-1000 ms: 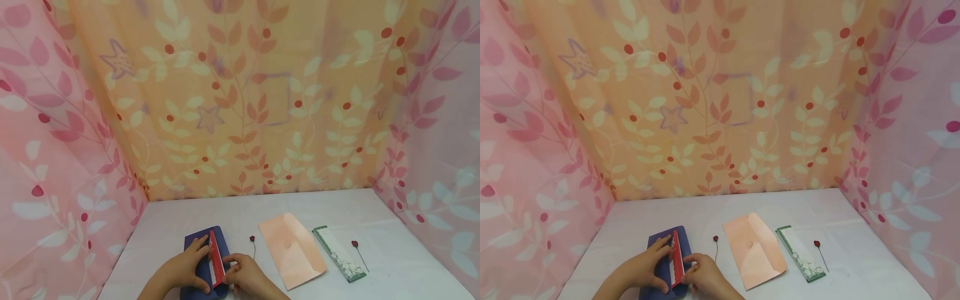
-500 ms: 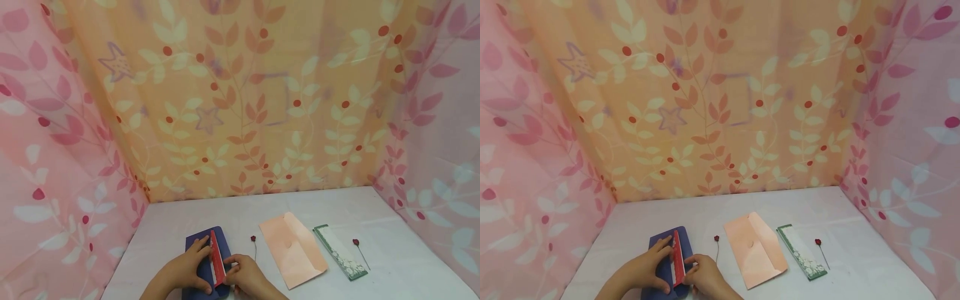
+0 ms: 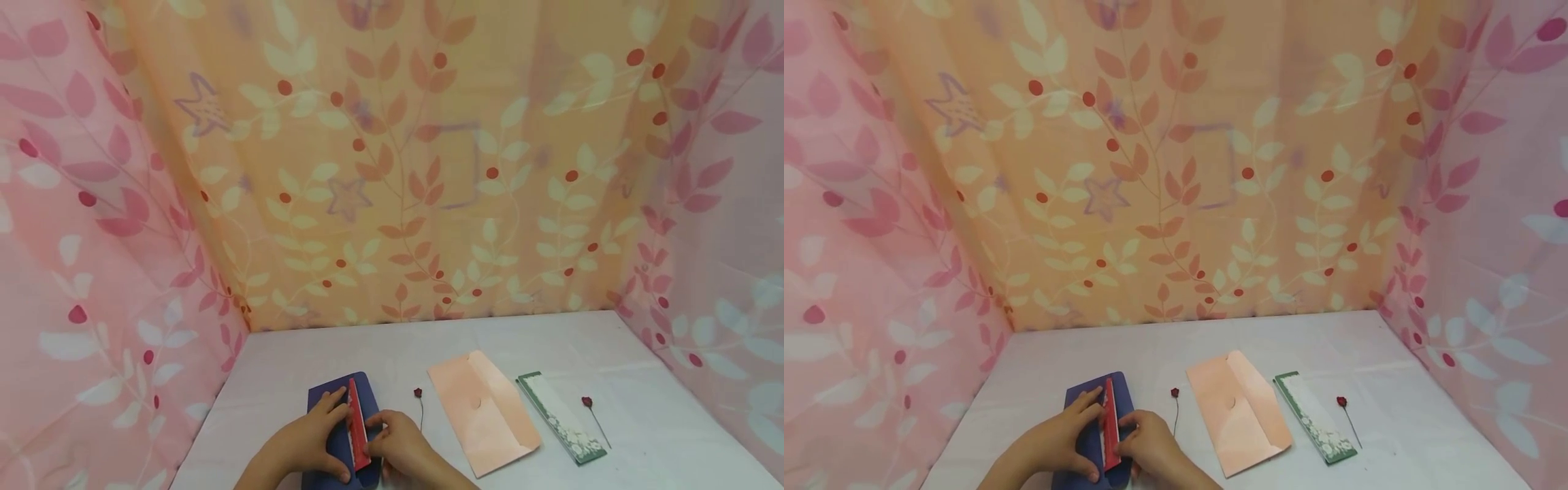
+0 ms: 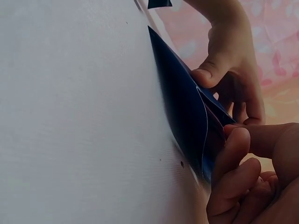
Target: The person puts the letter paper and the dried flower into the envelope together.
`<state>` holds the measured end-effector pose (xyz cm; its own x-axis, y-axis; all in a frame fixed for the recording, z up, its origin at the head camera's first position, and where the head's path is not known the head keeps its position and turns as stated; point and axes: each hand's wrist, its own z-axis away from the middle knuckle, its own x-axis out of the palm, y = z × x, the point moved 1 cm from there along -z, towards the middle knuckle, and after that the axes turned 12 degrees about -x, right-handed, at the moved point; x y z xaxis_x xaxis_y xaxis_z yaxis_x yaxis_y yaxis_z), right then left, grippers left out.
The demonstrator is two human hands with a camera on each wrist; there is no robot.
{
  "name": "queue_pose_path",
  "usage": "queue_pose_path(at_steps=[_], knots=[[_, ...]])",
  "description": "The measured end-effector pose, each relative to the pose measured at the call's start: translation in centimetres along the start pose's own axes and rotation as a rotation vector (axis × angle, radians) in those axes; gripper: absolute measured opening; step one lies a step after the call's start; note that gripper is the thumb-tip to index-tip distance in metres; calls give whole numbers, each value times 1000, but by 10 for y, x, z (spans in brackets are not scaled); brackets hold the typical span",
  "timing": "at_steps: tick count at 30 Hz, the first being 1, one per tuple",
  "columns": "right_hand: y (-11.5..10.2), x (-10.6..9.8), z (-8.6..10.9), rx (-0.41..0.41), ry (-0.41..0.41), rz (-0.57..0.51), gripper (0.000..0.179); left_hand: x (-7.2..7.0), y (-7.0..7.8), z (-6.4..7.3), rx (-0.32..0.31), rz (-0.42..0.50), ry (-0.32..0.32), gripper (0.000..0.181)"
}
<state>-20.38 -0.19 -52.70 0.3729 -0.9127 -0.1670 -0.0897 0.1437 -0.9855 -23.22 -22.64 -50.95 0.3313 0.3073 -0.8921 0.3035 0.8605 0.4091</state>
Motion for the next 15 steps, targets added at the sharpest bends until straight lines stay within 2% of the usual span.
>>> queue_pose_path(at_steps=[10,15], knots=[[-3,0,-20,-19,-25,98,34,-1,3,1,13,-15,20,76],[-2,2,-26,-18,-34,136,33,1,2,1,9,-25,19,76]])
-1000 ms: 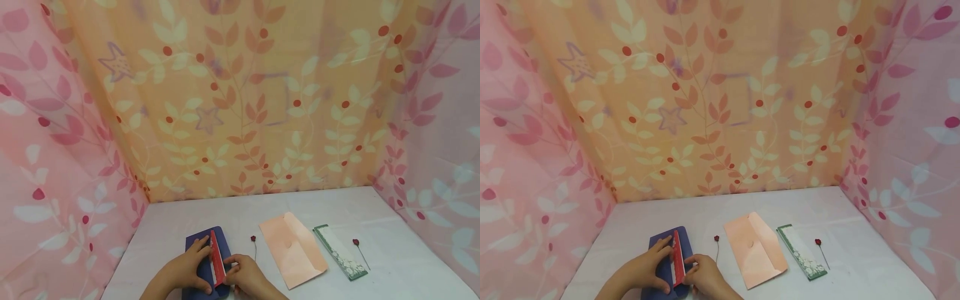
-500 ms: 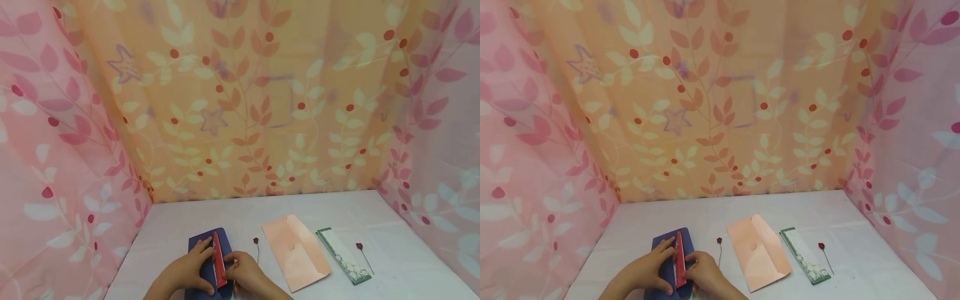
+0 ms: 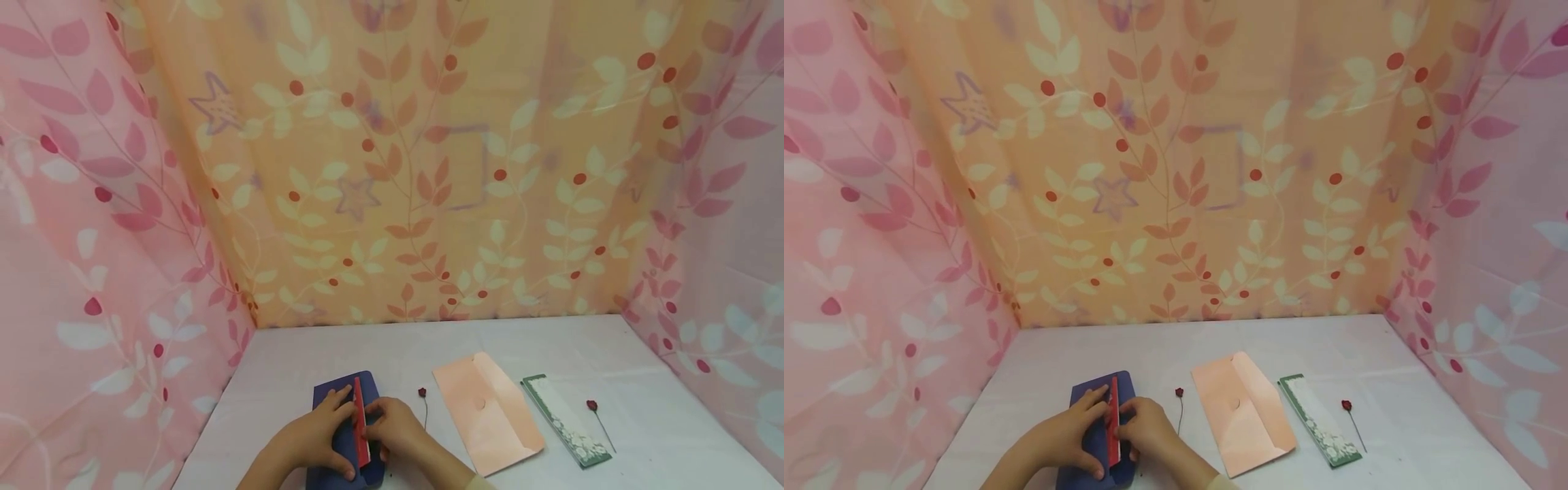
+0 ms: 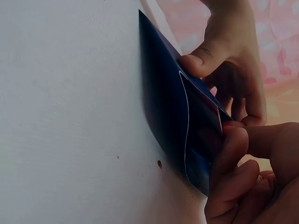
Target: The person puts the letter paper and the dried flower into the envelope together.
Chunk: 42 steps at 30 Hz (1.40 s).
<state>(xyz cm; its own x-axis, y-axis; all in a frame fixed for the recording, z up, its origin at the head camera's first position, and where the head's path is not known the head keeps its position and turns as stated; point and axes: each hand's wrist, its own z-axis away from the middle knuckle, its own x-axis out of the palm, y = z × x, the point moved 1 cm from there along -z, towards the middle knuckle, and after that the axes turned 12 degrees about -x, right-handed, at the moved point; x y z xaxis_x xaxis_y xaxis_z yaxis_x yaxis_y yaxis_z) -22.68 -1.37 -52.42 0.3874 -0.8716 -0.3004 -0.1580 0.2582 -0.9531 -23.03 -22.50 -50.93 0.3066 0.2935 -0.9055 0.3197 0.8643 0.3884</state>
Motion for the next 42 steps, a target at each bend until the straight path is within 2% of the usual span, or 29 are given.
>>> queue_pose_path(at_steps=[7,16,30,42], knots=[[0,-1,-9,2,-2,47,34,-1,-1,-1,-13,-9,-1,75],[6,3,-14,5,-29,65,39,0,1,1,-9,-8,-16,87],[4,10,-17,-24,-62,26,56,-3,3,1,-31,-30,-16,98],[8,9,-16,-58,2,62,62,-1,1,3,-4,-19,10,96]])
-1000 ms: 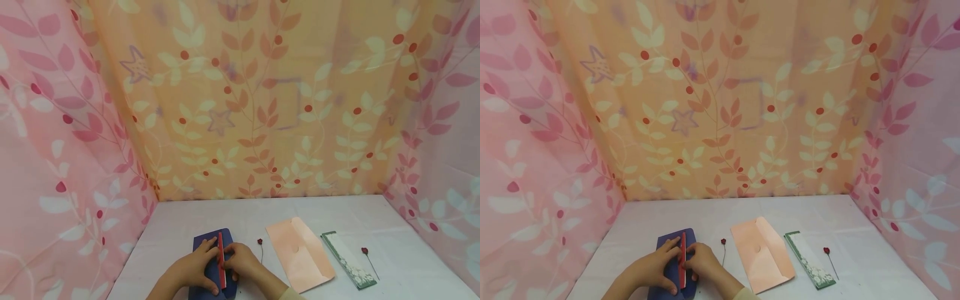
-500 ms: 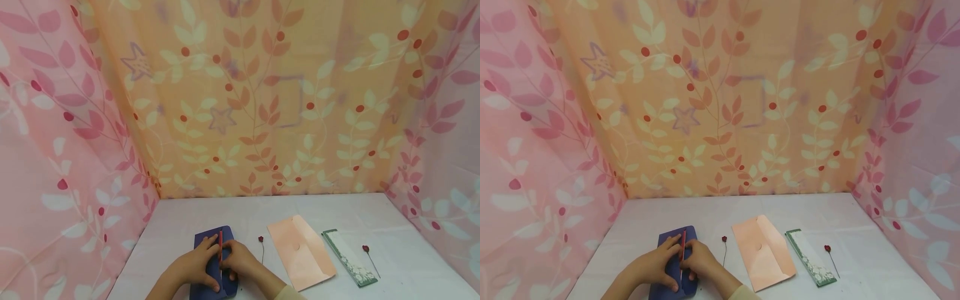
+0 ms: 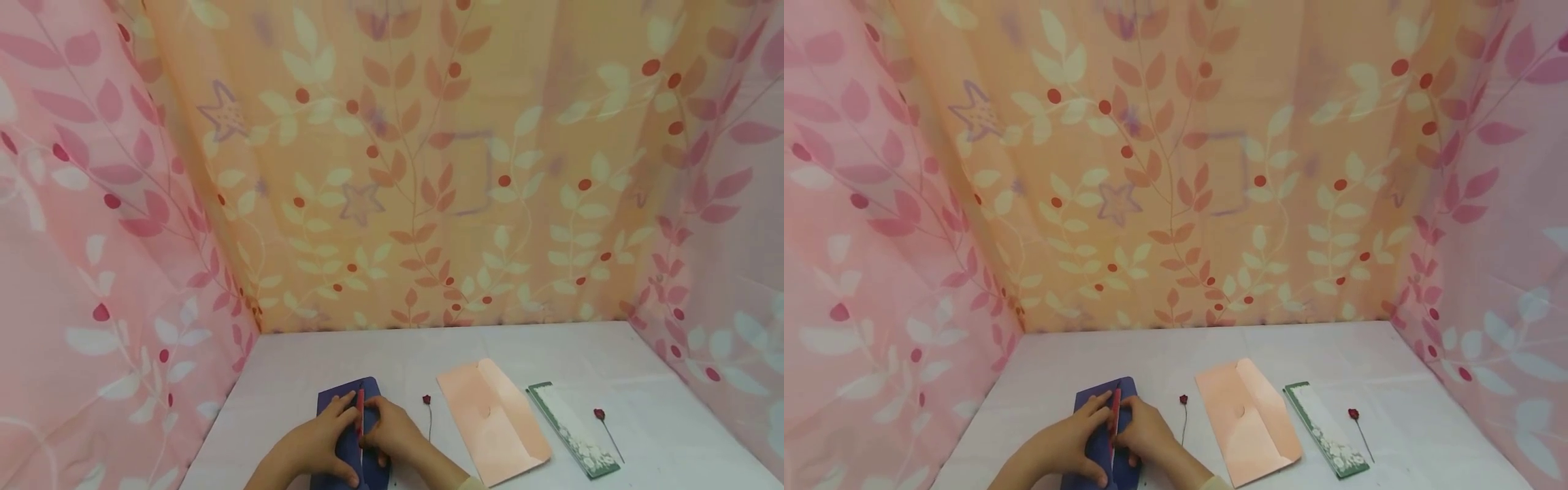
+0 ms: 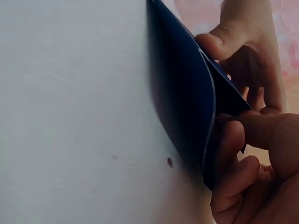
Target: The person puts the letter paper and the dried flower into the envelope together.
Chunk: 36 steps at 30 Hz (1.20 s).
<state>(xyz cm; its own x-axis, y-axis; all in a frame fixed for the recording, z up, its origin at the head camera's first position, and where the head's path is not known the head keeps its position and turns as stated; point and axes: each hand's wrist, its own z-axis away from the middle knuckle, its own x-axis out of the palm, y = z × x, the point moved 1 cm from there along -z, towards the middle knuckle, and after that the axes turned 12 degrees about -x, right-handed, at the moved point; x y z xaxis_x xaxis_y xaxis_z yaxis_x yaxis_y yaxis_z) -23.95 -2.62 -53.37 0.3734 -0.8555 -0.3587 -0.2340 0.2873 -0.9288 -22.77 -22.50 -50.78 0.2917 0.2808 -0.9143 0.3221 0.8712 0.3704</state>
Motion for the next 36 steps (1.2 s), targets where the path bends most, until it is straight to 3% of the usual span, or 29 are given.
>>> queue_pose_path(at_steps=[10,20,36], knots=[[5,8,3,-10,-12,-11,62,5,-4,1,12,22,-2,76],[5,10,-5,-15,-39,3,57,0,-3,0,30,37,5,77],[1,13,-9,15,-41,16,65,1,-5,-2,28,39,-4,77]])
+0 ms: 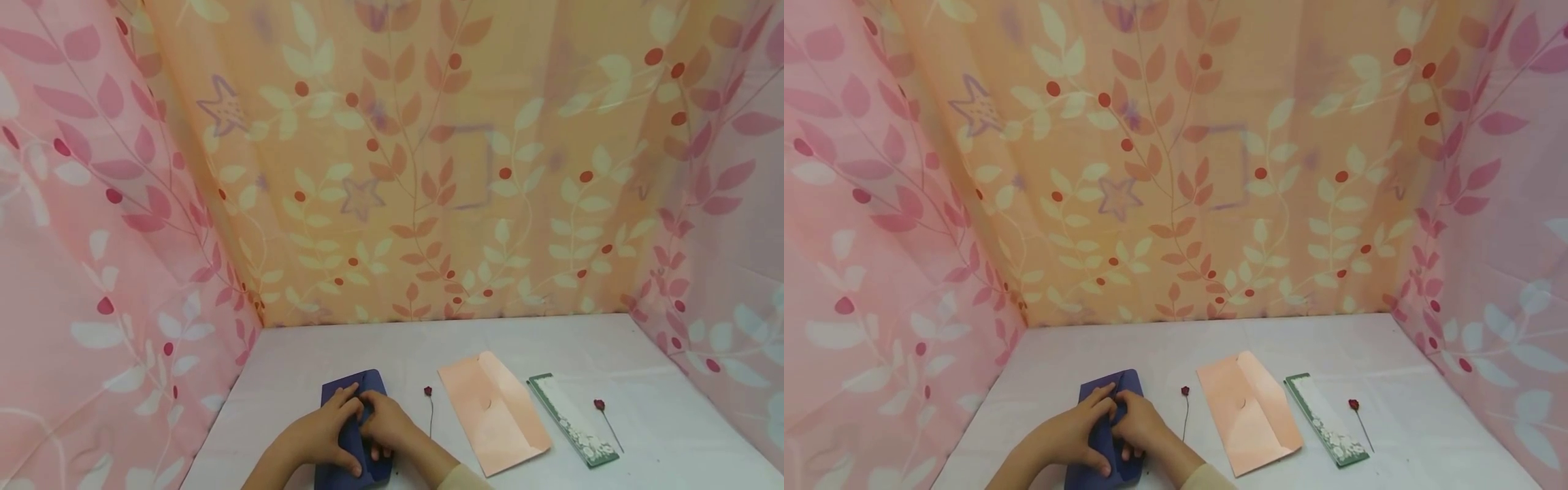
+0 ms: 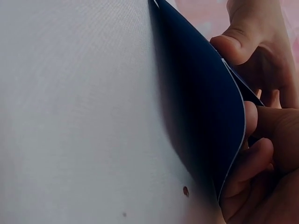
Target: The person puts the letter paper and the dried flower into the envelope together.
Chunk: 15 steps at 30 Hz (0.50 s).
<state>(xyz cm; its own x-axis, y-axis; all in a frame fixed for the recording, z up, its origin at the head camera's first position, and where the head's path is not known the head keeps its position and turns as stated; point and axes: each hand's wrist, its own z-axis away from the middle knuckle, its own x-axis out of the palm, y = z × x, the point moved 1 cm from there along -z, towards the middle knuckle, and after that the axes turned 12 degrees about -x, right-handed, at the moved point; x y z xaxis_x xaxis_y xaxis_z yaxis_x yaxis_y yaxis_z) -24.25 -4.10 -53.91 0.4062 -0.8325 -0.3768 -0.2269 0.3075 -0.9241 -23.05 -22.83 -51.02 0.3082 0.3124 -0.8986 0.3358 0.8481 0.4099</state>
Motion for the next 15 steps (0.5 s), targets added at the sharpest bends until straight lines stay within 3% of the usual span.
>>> queue_pose_path(at_steps=[15], knots=[[-8,-25,17,-89,47,32,58,-2,4,0,-37,13,-18,73]])
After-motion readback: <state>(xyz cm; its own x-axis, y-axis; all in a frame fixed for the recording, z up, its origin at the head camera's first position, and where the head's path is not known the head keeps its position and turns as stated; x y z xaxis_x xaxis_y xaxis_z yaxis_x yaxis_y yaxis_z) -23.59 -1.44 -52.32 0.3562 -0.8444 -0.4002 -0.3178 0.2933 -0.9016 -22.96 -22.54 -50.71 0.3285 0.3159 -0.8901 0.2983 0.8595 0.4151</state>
